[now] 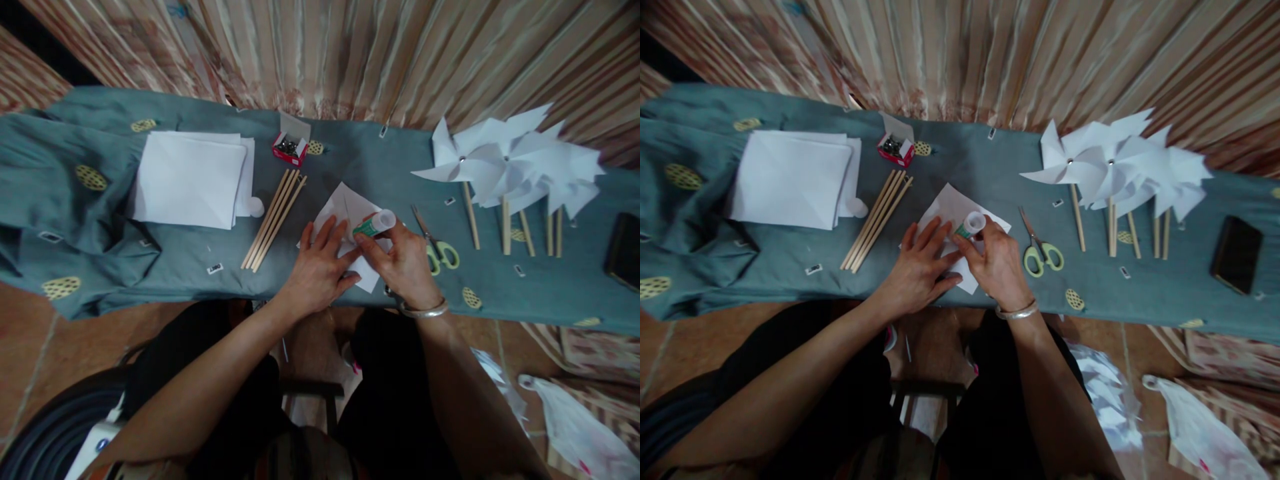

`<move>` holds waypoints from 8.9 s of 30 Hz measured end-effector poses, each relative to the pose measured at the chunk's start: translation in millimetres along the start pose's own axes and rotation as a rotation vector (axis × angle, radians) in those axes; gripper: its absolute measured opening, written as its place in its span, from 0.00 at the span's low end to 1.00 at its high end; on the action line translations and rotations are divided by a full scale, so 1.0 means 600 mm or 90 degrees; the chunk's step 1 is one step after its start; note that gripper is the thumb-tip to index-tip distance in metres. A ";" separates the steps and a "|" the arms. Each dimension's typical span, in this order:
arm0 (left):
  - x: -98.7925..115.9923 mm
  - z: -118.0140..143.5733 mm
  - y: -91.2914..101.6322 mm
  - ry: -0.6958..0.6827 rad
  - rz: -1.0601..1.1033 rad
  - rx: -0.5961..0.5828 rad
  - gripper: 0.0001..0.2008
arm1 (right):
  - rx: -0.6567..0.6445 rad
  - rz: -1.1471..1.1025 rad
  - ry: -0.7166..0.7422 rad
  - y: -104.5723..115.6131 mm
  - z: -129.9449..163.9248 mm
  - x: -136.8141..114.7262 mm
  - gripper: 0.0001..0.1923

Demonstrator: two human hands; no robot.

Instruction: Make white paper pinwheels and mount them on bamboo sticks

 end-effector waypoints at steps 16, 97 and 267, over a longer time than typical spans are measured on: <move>-0.003 0.000 -0.003 0.002 0.010 -0.008 0.25 | -0.021 0.015 0.001 0.005 0.003 0.001 0.14; 0.000 -0.001 -0.003 -0.001 0.011 -0.017 0.25 | -0.010 -0.014 -0.007 -0.008 -0.013 0.003 0.18; -0.001 0.041 0.038 -0.113 0.070 0.075 0.11 | -0.016 -0.115 0.091 -0.007 0.058 -0.004 0.18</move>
Point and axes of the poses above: each hand's wrist, its own z-axis away from the middle knuckle, its own y-axis out of the back of the hand, x = y × z, the point moved 10 cm from there along -z, towards the middle knuckle, and after that the axes turned 14 degrees about y, right-handed, at the moved point
